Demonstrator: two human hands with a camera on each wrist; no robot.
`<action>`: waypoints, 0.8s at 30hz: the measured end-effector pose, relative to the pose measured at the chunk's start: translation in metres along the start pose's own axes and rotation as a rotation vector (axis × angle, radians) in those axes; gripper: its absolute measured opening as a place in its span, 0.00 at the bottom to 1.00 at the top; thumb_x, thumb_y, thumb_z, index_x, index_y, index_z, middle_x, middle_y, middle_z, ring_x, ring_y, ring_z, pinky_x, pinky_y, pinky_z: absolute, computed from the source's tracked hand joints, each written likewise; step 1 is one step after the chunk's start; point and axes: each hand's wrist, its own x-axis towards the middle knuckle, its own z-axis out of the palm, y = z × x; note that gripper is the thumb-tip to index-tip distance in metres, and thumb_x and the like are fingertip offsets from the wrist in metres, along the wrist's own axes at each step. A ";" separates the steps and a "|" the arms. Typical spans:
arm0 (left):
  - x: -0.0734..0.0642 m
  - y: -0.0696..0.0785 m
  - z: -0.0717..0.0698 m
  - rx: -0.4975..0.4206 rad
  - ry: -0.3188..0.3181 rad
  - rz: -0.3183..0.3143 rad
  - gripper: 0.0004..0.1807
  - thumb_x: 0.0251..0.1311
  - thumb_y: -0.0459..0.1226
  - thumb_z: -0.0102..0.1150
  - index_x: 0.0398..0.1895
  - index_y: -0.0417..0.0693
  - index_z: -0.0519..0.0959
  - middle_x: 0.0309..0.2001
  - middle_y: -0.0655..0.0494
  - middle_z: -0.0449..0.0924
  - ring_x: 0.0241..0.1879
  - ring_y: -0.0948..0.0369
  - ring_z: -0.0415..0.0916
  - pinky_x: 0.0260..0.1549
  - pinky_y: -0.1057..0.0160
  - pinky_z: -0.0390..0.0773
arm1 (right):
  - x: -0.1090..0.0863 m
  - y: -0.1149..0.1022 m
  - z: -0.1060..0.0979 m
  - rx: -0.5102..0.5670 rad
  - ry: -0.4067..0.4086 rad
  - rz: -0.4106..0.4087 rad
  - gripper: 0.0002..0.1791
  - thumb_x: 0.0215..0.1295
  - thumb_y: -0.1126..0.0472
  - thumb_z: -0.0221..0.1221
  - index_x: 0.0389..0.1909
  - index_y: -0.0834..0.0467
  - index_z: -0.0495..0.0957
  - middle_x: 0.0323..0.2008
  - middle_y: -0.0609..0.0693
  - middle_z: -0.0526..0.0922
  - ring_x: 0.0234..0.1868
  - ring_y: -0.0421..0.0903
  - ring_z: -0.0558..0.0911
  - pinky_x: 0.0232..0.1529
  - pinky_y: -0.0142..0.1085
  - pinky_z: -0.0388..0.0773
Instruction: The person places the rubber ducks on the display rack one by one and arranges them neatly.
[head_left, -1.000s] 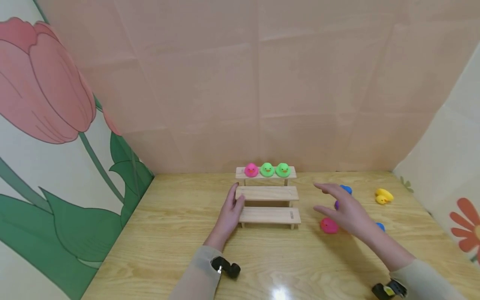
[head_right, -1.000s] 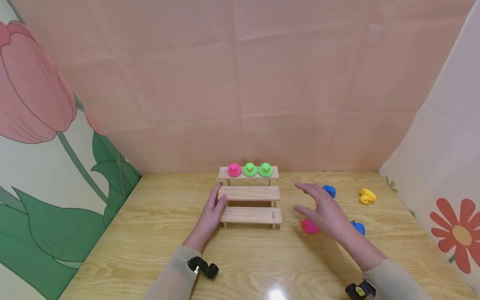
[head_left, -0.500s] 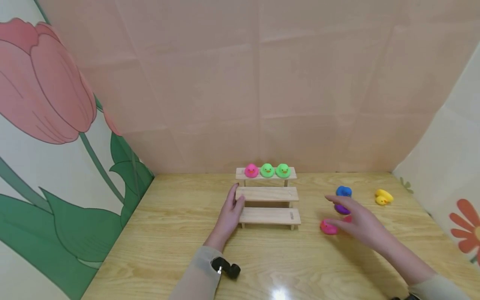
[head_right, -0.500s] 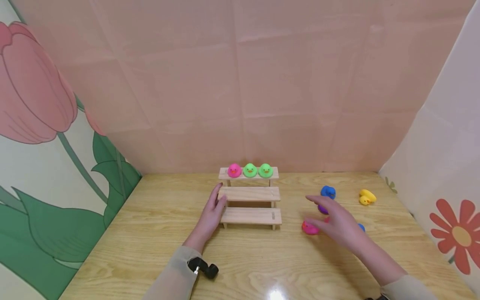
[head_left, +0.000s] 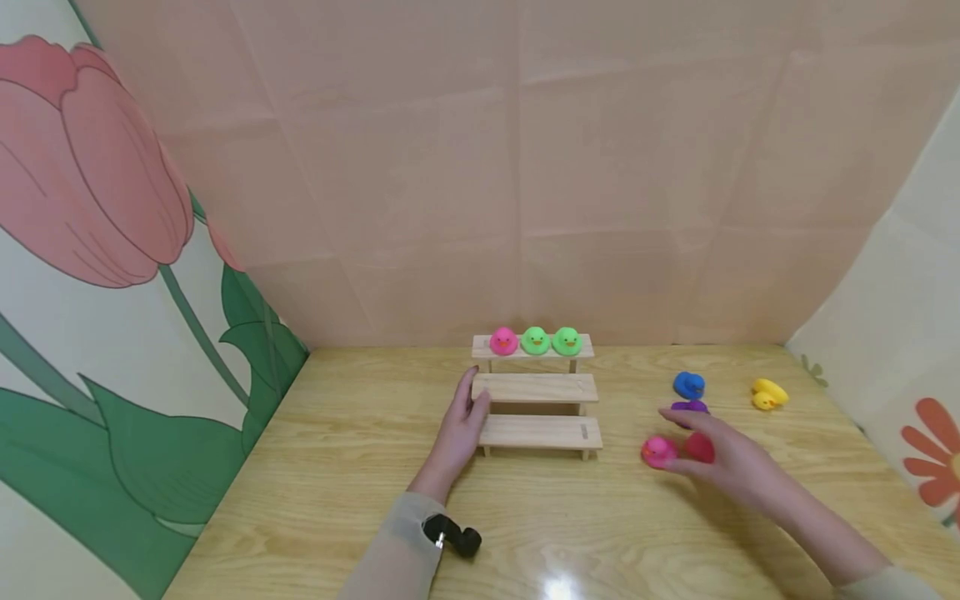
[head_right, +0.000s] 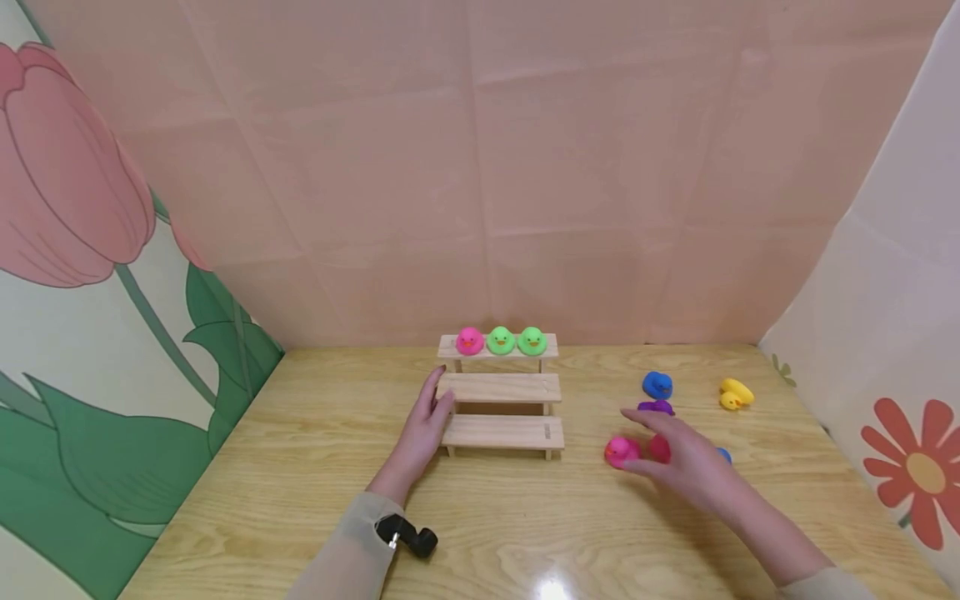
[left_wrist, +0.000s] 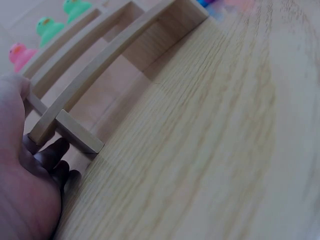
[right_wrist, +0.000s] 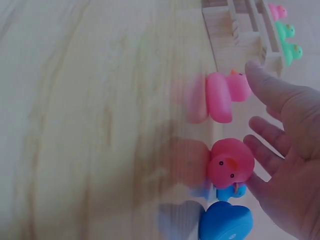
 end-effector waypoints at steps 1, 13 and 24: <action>0.000 0.000 0.000 0.001 0.000 0.001 0.40 0.85 0.62 0.47 0.92 0.67 0.50 0.89 0.50 0.50 0.86 0.46 0.50 0.84 0.45 0.55 | 0.000 0.000 0.000 -0.004 -0.003 -0.006 0.42 0.62 0.47 0.82 0.74 0.58 0.79 0.71 0.58 0.82 0.70 0.70 0.79 0.66 0.40 0.77; 0.000 0.000 0.001 0.000 0.003 -0.004 0.39 0.86 0.61 0.47 0.92 0.69 0.50 0.89 0.50 0.50 0.86 0.47 0.51 0.83 0.45 0.55 | 0.001 0.014 0.013 -0.034 0.050 -0.105 0.41 0.57 0.51 0.85 0.70 0.59 0.82 0.65 0.60 0.86 0.65 0.71 0.81 0.64 0.15 0.59; -0.001 0.001 0.001 -0.005 0.004 -0.007 0.36 0.86 0.60 0.48 0.91 0.76 0.51 0.89 0.50 0.51 0.86 0.48 0.51 0.84 0.46 0.55 | 0.005 0.013 0.016 -0.037 -0.015 -0.041 0.37 0.61 0.50 0.83 0.68 0.60 0.83 0.64 0.58 0.87 0.66 0.70 0.81 0.62 0.68 0.77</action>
